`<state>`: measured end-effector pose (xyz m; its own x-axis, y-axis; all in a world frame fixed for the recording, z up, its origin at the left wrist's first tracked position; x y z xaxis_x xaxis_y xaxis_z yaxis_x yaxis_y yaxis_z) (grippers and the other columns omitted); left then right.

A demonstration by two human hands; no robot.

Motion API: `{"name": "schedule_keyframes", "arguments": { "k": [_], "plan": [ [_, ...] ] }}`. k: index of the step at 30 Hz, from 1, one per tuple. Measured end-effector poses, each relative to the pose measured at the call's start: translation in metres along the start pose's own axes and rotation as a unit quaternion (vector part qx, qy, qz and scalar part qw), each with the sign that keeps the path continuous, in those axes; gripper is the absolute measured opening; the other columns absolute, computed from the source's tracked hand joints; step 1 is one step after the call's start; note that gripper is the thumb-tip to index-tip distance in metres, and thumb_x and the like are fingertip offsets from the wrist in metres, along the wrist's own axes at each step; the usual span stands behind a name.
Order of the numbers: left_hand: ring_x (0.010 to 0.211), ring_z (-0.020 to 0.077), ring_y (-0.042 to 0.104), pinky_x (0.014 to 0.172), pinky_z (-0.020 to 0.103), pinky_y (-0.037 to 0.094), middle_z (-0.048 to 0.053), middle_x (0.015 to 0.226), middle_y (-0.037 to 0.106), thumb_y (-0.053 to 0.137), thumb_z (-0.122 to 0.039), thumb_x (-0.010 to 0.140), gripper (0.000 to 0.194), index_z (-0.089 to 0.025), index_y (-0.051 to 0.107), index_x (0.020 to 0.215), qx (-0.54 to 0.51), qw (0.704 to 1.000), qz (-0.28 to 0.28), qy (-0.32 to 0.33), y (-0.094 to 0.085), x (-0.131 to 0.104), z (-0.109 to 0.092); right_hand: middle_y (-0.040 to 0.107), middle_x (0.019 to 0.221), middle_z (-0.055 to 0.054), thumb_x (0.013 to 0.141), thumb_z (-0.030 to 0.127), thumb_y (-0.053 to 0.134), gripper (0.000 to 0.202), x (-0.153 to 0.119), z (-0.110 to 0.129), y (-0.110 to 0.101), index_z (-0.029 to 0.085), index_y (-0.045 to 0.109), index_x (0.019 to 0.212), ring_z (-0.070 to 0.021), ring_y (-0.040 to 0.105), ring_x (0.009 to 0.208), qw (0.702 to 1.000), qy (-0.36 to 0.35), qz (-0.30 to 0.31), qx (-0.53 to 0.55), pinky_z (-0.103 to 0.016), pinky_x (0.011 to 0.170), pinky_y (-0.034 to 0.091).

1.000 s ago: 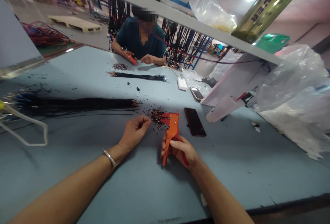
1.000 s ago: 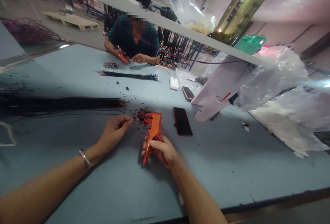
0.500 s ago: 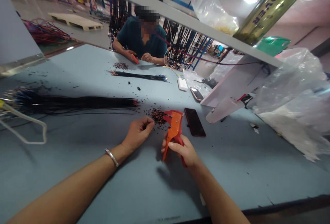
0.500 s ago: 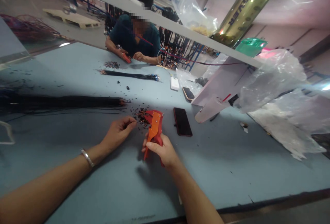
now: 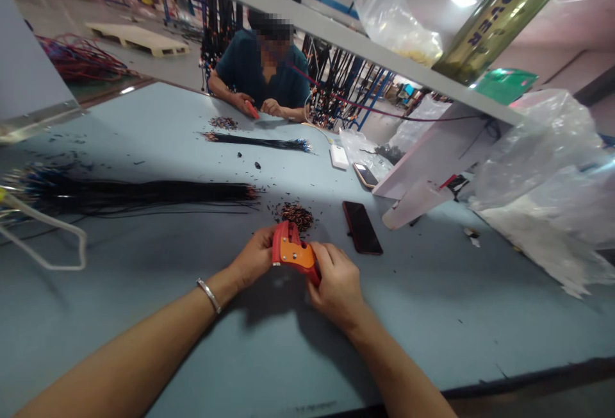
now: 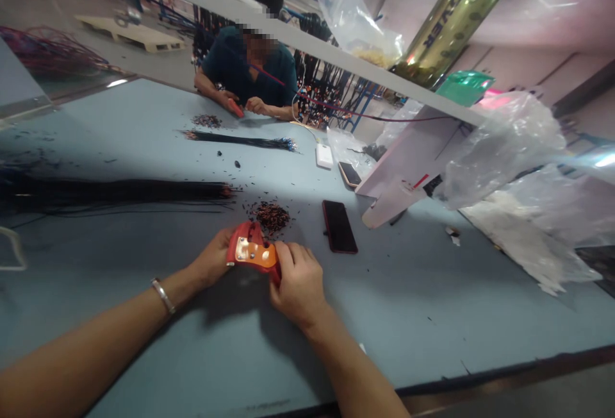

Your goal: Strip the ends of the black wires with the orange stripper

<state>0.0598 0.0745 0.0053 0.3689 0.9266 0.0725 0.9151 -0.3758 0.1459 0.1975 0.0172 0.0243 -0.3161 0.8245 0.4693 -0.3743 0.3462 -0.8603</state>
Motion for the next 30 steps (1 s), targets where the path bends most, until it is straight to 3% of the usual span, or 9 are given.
{"name": "schedule_keyframes", "arguments": {
  "k": [7, 19, 25, 30],
  "plan": [
    [0.071, 0.017, 0.063, 0.073, 0.027, 0.05, 0.002, 0.072, 0.071, 0.068, -0.029, 0.067, 0.016, -0.014, 0.07, 0.073, 0.003, 0.999, 0.034, -0.008, 0.004, 0.001, -0.005, 0.064, 0.096, -0.012, 0.069, 0.015, 0.05, 0.044, 0.003, -0.006, 0.001, 0.013, 0.055, 0.113, -0.0255, 0.058, 0.082, 1.0, 0.007, -0.018, -0.006, -0.036, 0.076, 0.047],
    [0.078, 0.0214, 0.066, 0.081, 0.033, 0.05, 0.007, 0.082, 0.075, 0.072, -0.032, 0.067, 0.023, -0.015, 0.074, 0.081, -0.004, 1.0, 0.023, 0.011, -0.001, 0.006, 0.003, 0.067, 0.086, -0.01, 0.069, 0.018, 0.05, 0.037, 0.009, -0.01, 0.012, 0.014, 0.059, 0.105, -0.0233, 0.06, 0.073, 0.999, 0.027, -0.016, -0.013, -0.031, 0.065, 0.045],
    [0.069, 0.0184, 0.06, 0.071, 0.03, 0.049, 0.005, 0.073, 0.071, 0.071, -0.042, 0.067, 0.029, -0.014, 0.071, 0.074, 0.002, 1.0, 0.003, 0.014, -0.004, 0.006, 0.005, 0.068, 0.075, -0.007, 0.073, 0.021, 0.051, 0.02, 0.012, -0.012, 0.016, 0.016, 0.06, 0.09, -0.0188, 0.061, 0.061, 0.999, 0.033, -0.016, -0.033, -0.026, 0.056, 0.039],
    [0.054, 0.0102, 0.045, 0.054, 0.021, 0.039, -0.001, 0.056, 0.055, 0.07, -0.044, 0.069, 0.03, -0.014, 0.065, 0.065, -0.029, 1.0, -0.009, 0.002, -0.005, 0.008, 0.012, 0.068, 0.074, -0.007, 0.076, 0.022, 0.05, 0.015, 0.015, -0.015, 0.021, 0.016, 0.059, 0.086, -0.0184, 0.062, 0.06, 0.999, 0.038, -0.008, -0.016, -0.026, 0.054, 0.037]
  ]
}}
Point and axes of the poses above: each hand's wrist, its own x-axis towards the middle knuckle, its own y-axis out of the palm, z = x × y, the point moved 5 cm from there along x, towards the middle knuckle
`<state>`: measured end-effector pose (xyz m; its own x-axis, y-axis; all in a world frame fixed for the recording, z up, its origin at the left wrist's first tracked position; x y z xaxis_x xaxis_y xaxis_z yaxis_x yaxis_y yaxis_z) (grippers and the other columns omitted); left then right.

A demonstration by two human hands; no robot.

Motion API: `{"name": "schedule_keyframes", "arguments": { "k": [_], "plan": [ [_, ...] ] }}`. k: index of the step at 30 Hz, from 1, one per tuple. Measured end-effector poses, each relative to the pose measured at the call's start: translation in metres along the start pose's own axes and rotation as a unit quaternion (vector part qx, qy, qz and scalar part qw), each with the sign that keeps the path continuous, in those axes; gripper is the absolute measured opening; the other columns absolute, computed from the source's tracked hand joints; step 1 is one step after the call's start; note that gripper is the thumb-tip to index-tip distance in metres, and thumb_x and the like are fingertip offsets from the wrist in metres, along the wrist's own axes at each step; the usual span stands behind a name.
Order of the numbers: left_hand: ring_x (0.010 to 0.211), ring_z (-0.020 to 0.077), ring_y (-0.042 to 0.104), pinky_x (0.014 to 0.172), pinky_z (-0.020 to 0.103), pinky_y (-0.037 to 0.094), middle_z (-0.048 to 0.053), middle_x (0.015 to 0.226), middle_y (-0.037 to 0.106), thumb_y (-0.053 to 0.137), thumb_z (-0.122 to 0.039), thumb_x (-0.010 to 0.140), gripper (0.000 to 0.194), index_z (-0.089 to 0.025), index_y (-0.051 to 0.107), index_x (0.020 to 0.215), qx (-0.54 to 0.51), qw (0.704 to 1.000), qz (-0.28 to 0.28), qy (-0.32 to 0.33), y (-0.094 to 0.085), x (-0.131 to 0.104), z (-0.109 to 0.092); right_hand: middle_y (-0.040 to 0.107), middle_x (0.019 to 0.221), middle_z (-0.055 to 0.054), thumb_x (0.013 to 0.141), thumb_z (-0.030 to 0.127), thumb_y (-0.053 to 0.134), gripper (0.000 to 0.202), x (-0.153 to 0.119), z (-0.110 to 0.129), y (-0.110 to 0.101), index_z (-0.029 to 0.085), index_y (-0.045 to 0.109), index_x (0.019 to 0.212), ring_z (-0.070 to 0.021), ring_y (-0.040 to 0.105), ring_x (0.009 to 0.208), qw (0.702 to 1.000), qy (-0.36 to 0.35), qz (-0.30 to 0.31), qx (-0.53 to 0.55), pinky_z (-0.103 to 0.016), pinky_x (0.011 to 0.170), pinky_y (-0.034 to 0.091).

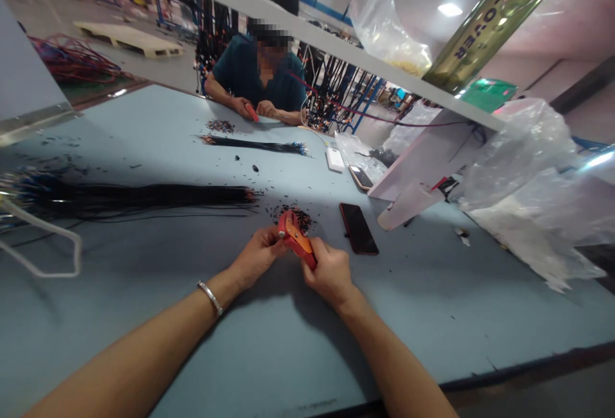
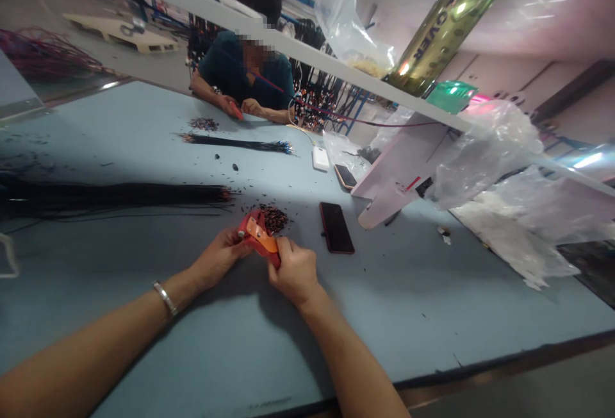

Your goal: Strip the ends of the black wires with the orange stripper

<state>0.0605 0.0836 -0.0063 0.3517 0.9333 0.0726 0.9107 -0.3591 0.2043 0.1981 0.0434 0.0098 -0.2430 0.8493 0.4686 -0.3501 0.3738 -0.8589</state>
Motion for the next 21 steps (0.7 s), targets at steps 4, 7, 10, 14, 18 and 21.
{"name": "schedule_keyframes", "arguments": {
  "k": [4, 7, 10, 14, 18, 21],
  "plan": [
    [0.058, 0.0116, 0.047, 0.056, 0.022, 0.039, 0.0, 0.06, 0.058, 0.067, -0.043, 0.071, 0.029, -0.014, 0.067, 0.07, 0.006, 1.0, 0.011, 0.015, 0.002, 0.001, -0.003, 0.066, 0.069, -0.007, 0.075, 0.023, 0.051, 0.014, 0.002, -0.002, 0.002, 0.016, 0.059, 0.083, -0.0192, 0.06, 0.058, 0.999, 0.02, 0.016, 0.027, -0.027, 0.054, 0.036],
    [0.06, 0.0128, 0.049, 0.058, 0.023, 0.04, 0.0, 0.062, 0.059, 0.062, -0.04, 0.074, 0.026, -0.015, 0.066, 0.071, 0.075, 0.994, -0.056, 0.057, -0.006, 0.0, -0.009, 0.063, 0.067, -0.005, 0.077, 0.026, 0.053, 0.014, 0.004, -0.005, -0.005, 0.016, 0.059, 0.084, -0.0194, 0.058, 0.058, 0.99, 0.07, 0.024, 0.12, -0.028, 0.056, 0.039],
    [0.058, 0.0117, 0.046, 0.057, 0.022, 0.038, -0.002, 0.06, 0.054, 0.058, -0.037, 0.077, 0.022, -0.016, 0.063, 0.071, 0.175, 0.958, -0.204, 0.101, -0.024, -0.004, -0.013, 0.06, 0.068, -0.003, 0.076, 0.032, 0.06, 0.017, 0.002, -0.012, -0.013, 0.017, 0.059, 0.085, -0.018, 0.058, 0.059, 0.915, 0.17, 0.05, 0.362, -0.029, 0.058, 0.044],
    [0.06, 0.0118, 0.044, 0.058, 0.022, 0.037, -0.003, 0.061, 0.052, 0.055, -0.037, 0.079, 0.021, -0.017, 0.061, 0.073, 0.197, 0.927, -0.295, 0.122, -0.04, -0.005, -0.011, 0.061, 0.078, -0.003, 0.073, 0.03, 0.064, 0.026, -0.008, -0.015, -0.011, 0.017, 0.059, 0.095, -0.0188, 0.062, 0.069, 0.655, 0.25, 0.099, 0.706, -0.033, 0.064, 0.052],
    [0.059, 0.0118, 0.043, 0.057, 0.022, 0.037, -0.003, 0.062, 0.051, 0.055, -0.036, 0.079, 0.021, -0.017, 0.06, 0.073, 0.204, 0.923, -0.306, 0.112, -0.042, -0.005, -0.01, 0.064, 0.079, -0.003, 0.07, 0.028, 0.063, 0.025, -0.018, -0.023, 0.002, 0.017, 0.062, 0.092, -0.0185, 0.063, 0.07, 0.514, 0.312, 0.12, 0.79, -0.036, 0.07, 0.054],
    [0.059, 0.0117, 0.043, 0.057, 0.022, 0.037, -0.003, 0.061, 0.051, 0.056, -0.035, 0.078, 0.02, -0.017, 0.06, 0.072, 0.205, 0.921, -0.314, 0.105, -0.041, -0.005, -0.012, 0.065, 0.08, -0.003, 0.072, 0.028, 0.058, 0.024, -0.02, -0.023, 0.008, 0.017, 0.062, 0.093, -0.0192, 0.064, 0.072, 0.484, 0.331, 0.131, 0.799, -0.038, 0.073, 0.054]
  ]
}}
Point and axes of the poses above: each hand's wrist, its own x-axis towards the middle knuckle, its own y-axis out of the palm, z = x × y, the point moved 5 cm from there along x, towards the middle knuckle
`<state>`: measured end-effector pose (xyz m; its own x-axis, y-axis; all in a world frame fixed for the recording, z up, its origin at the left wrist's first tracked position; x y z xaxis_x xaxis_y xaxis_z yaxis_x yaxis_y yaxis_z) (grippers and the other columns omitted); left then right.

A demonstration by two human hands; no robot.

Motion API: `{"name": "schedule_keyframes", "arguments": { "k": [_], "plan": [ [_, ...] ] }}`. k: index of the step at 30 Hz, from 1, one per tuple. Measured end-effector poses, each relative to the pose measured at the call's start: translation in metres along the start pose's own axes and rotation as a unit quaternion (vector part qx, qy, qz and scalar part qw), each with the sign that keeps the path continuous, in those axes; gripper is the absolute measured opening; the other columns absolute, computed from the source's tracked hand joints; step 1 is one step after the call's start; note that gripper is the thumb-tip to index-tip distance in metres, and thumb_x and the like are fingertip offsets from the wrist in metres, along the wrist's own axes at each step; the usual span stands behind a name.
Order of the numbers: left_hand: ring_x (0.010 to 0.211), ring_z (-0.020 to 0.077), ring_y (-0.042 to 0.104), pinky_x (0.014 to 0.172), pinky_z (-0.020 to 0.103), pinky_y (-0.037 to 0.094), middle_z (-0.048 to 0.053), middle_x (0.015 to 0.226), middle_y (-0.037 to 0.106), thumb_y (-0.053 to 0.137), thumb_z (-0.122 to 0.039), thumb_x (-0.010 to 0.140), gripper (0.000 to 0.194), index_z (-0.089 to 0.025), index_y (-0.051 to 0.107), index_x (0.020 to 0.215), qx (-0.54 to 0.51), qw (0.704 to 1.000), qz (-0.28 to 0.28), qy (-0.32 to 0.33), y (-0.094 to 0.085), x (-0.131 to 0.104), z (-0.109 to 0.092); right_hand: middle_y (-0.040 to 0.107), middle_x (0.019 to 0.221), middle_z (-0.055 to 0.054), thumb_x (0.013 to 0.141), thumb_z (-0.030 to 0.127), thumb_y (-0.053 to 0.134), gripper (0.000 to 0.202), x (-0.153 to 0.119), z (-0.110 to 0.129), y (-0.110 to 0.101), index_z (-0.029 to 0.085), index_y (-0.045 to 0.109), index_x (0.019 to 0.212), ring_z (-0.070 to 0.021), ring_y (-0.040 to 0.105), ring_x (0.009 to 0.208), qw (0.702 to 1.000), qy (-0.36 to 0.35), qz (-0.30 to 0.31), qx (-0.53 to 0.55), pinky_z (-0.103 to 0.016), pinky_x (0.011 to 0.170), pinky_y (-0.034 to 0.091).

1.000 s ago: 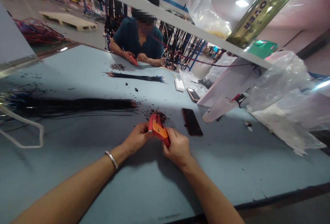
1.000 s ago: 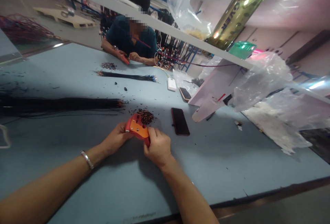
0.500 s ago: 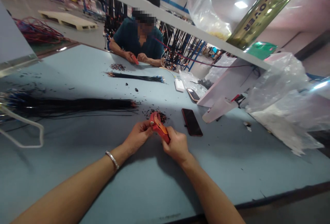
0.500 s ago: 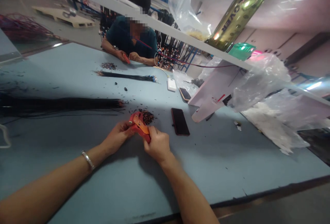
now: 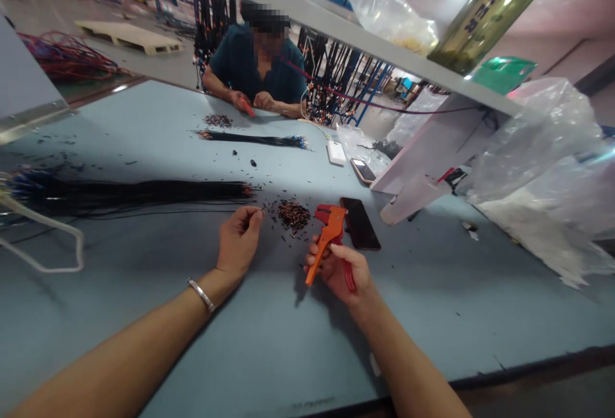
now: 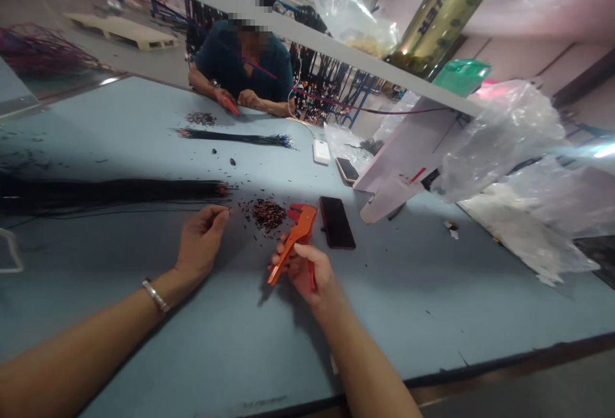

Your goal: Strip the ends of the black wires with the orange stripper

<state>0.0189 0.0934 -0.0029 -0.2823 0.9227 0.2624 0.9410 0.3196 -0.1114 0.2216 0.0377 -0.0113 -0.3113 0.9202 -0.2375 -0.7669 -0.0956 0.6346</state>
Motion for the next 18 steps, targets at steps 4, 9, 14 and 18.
{"name": "schedule_keyframes", "arguments": {
  "k": [4, 9, 14, 18],
  "plan": [
    [0.059, 0.0114, 0.043, 0.057, 0.022, 0.037, -0.003, 0.062, 0.051, 0.055, -0.035, 0.079, 0.02, -0.017, 0.06, 0.074, -0.013, 1.0, -0.01, -0.007, -0.001, -0.001, 0.0, 0.068, 0.084, -0.006, 0.075, 0.029, 0.056, 0.028, -0.006, -0.009, 0.01, 0.015, 0.062, 0.098, -0.0203, 0.066, 0.073, 0.998, 0.059, 0.028, -0.02, -0.039, 0.074, 0.053],
    [0.056, 0.0103, 0.039, 0.055, 0.021, 0.034, -0.004, 0.06, 0.046, 0.054, -0.034, 0.08, 0.018, -0.017, 0.058, 0.075, -0.009, 1.0, -0.007, -0.016, -0.001, -0.001, 0.002, 0.071, 0.085, -0.01, 0.079, 0.03, 0.057, 0.03, -0.014, -0.029, 0.025, 0.011, 0.061, 0.102, -0.023, 0.07, 0.074, 0.985, 0.143, 0.084, -0.044, -0.039, 0.07, 0.054],
    [0.057, 0.0102, 0.04, 0.057, 0.021, 0.036, -0.005, 0.061, 0.048, 0.056, -0.034, 0.079, 0.017, -0.017, 0.06, 0.076, -0.032, 0.999, 0.006, -0.029, 0.002, 0.001, 0.005, 0.07, 0.085, -0.009, 0.084, 0.03, 0.055, 0.023, -0.01, -0.021, 0.013, 0.014, 0.059, 0.098, -0.0214, 0.069, 0.072, 0.993, 0.102, 0.007, -0.053, -0.038, 0.07, 0.054],
    [0.064, 0.0119, 0.045, 0.062, 0.022, 0.038, -0.003, 0.065, 0.053, 0.057, -0.035, 0.079, 0.019, -0.017, 0.062, 0.074, -0.025, 1.0, 0.005, -0.013, 0.002, 0.001, 0.003, 0.069, 0.087, -0.007, 0.085, 0.032, 0.052, 0.024, -0.011, -0.007, 0.01, 0.015, 0.059, 0.101, -0.0201, 0.068, 0.074, 0.997, 0.063, -0.018, -0.052, -0.039, 0.075, 0.053]
  ]
}}
Point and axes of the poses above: each hand's wrist, its own x-axis towards the middle knuckle, its own y-axis out of the palm, z = x × y, the point moved 5 cm from there along x, towards the middle knuckle
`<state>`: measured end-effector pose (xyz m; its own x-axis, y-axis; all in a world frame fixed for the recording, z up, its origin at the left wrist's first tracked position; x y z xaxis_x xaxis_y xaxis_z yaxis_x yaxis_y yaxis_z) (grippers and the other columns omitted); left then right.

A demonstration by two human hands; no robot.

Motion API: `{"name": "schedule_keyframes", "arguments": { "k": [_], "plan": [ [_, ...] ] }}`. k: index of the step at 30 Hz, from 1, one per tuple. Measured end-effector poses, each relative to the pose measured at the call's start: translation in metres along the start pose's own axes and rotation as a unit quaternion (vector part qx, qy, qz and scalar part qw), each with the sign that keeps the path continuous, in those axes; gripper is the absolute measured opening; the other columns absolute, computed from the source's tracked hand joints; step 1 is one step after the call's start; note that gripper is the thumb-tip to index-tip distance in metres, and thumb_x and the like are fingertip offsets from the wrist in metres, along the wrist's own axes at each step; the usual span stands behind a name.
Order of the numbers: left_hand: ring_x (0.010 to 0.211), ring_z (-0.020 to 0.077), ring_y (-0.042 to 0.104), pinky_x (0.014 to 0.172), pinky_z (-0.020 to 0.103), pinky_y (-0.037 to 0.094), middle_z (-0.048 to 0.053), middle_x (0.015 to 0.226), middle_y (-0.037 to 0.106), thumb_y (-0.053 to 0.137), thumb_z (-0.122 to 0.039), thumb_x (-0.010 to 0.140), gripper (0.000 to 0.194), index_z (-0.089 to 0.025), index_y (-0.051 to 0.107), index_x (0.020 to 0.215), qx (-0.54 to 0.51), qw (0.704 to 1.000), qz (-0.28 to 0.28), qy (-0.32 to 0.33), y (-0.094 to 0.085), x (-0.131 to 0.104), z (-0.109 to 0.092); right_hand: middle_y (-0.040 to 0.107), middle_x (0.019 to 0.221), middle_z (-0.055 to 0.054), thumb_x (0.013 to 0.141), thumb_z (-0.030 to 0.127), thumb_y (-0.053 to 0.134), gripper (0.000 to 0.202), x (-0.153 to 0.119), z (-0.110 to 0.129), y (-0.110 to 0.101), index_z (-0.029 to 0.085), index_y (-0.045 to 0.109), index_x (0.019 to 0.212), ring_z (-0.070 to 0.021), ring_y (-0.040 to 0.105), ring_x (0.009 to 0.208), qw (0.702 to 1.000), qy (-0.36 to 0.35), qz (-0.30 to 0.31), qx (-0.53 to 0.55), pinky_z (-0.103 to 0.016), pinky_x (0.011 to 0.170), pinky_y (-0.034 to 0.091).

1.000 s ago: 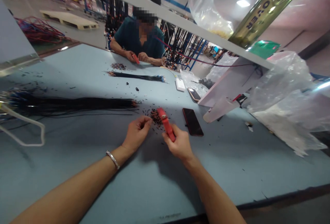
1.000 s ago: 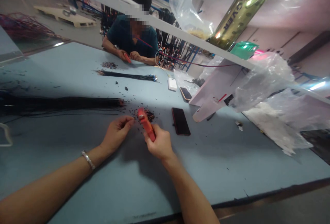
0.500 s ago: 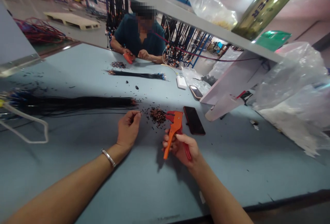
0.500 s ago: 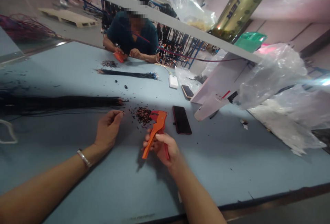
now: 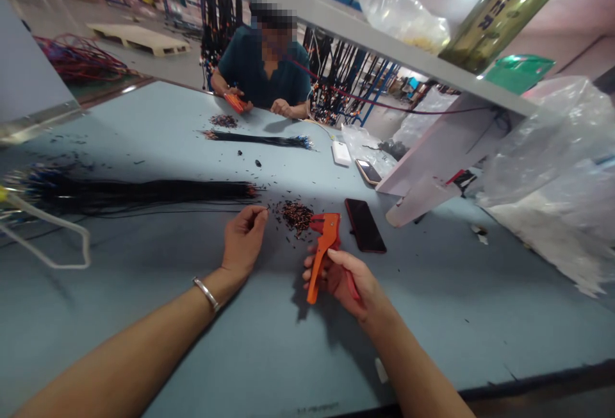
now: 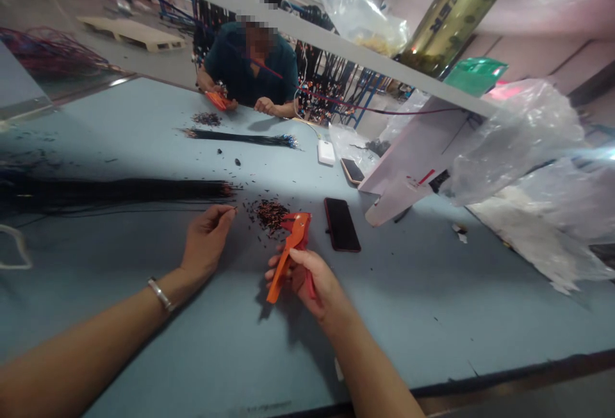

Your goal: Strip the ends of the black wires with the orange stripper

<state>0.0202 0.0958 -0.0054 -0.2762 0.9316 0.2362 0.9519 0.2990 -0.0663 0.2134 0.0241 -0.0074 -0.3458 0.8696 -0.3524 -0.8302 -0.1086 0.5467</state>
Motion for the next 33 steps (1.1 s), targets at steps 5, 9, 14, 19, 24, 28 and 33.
{"name": "schedule_keyframes", "arguments": {
  "k": [5, 9, 14, 19, 24, 28, 33],
  "plan": [
    [0.065, 0.0126, 0.046, 0.061, 0.022, 0.038, -0.003, 0.065, 0.054, 0.056, -0.036, 0.079, 0.02, -0.017, 0.062, 0.074, 0.0, 1.0, 0.008, -0.008, 0.0, 0.0, -0.002, 0.068, 0.085, -0.009, 0.086, 0.034, 0.045, 0.032, -0.006, -0.018, 0.021, 0.011, 0.061, 0.101, -0.0199, 0.067, 0.072, 0.991, 0.103, 0.07, 0.048, -0.039, 0.073, 0.053],
    [0.063, 0.0123, 0.044, 0.061, 0.022, 0.038, -0.002, 0.065, 0.053, 0.056, -0.037, 0.078, 0.021, -0.017, 0.06, 0.074, 0.008, 1.0, 0.016, -0.021, -0.001, -0.001, -0.001, 0.069, 0.083, -0.01, 0.086, 0.031, 0.045, 0.029, -0.005, -0.033, 0.026, 0.01, 0.063, 0.096, -0.0207, 0.068, 0.071, 0.986, 0.139, 0.065, 0.071, -0.037, 0.072, 0.053],
    [0.061, 0.0121, 0.043, 0.061, 0.022, 0.037, -0.003, 0.063, 0.05, 0.055, -0.037, 0.079, 0.021, -0.017, 0.06, 0.075, 0.013, 0.999, 0.018, -0.025, 0.0, -0.001, 0.003, 0.07, 0.083, -0.008, 0.083, 0.029, 0.053, 0.02, -0.001, -0.02, 0.01, 0.013, 0.062, 0.093, -0.0214, 0.068, 0.072, 0.997, 0.046, -0.029, 0.056, -0.038, 0.072, 0.053],
    [0.063, 0.0117, 0.044, 0.061, 0.022, 0.037, -0.003, 0.064, 0.052, 0.055, -0.036, 0.08, 0.021, -0.016, 0.06, 0.074, 0.007, 1.0, 0.027, -0.011, 0.0, -0.001, 0.001, 0.069, 0.084, -0.007, 0.076, 0.03, 0.062, 0.031, -0.007, -0.015, 0.023, 0.014, 0.06, 0.102, -0.0212, 0.068, 0.072, 0.997, 0.021, 0.06, 0.04, -0.037, 0.071, 0.053],
    [0.062, 0.0119, 0.044, 0.06, 0.022, 0.036, -0.003, 0.063, 0.051, 0.054, -0.034, 0.08, 0.02, -0.017, 0.06, 0.073, 0.018, 0.999, 0.03, -0.005, -0.001, -0.001, -0.001, 0.069, 0.083, -0.007, 0.069, 0.028, 0.071, 0.038, -0.008, -0.034, 0.033, 0.012, 0.058, 0.102, -0.0201, 0.069, 0.067, 0.99, 0.053, 0.129, -0.033, -0.033, 0.064, 0.053],
    [0.061, 0.0119, 0.044, 0.06, 0.022, 0.036, -0.004, 0.063, 0.052, 0.054, -0.034, 0.08, 0.019, -0.017, 0.06, 0.073, 0.013, 0.999, 0.03, -0.012, -0.001, -0.001, 0.0, 0.067, 0.087, -0.007, 0.068, 0.03, 0.075, 0.045, -0.006, -0.031, 0.03, 0.013, 0.056, 0.105, -0.0188, 0.067, 0.07, 0.989, 0.009, 0.117, -0.09, -0.03, 0.061, 0.053],
    [0.06, 0.0111, 0.042, 0.059, 0.022, 0.035, -0.004, 0.062, 0.049, 0.055, -0.034, 0.08, 0.019, -0.017, 0.06, 0.073, 0.0, 0.999, 0.025, -0.02, 0.0, -0.001, 0.003, 0.063, 0.091, -0.006, 0.072, 0.032, 0.073, 0.048, -0.008, -0.013, 0.026, 0.016, 0.053, 0.113, -0.0192, 0.064, 0.079, 0.977, -0.098, 0.081, -0.17, -0.031, 0.066, 0.052]
  ]
}}
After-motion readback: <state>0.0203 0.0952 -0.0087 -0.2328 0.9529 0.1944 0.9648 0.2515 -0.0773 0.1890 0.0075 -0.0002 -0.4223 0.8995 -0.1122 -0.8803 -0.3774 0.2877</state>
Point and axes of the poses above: each hand's wrist, its own x-axis towards the middle knuckle, its own y-axis out of the palm, z = x × y, the point moved 5 cm from there along x, towards the middle knuckle
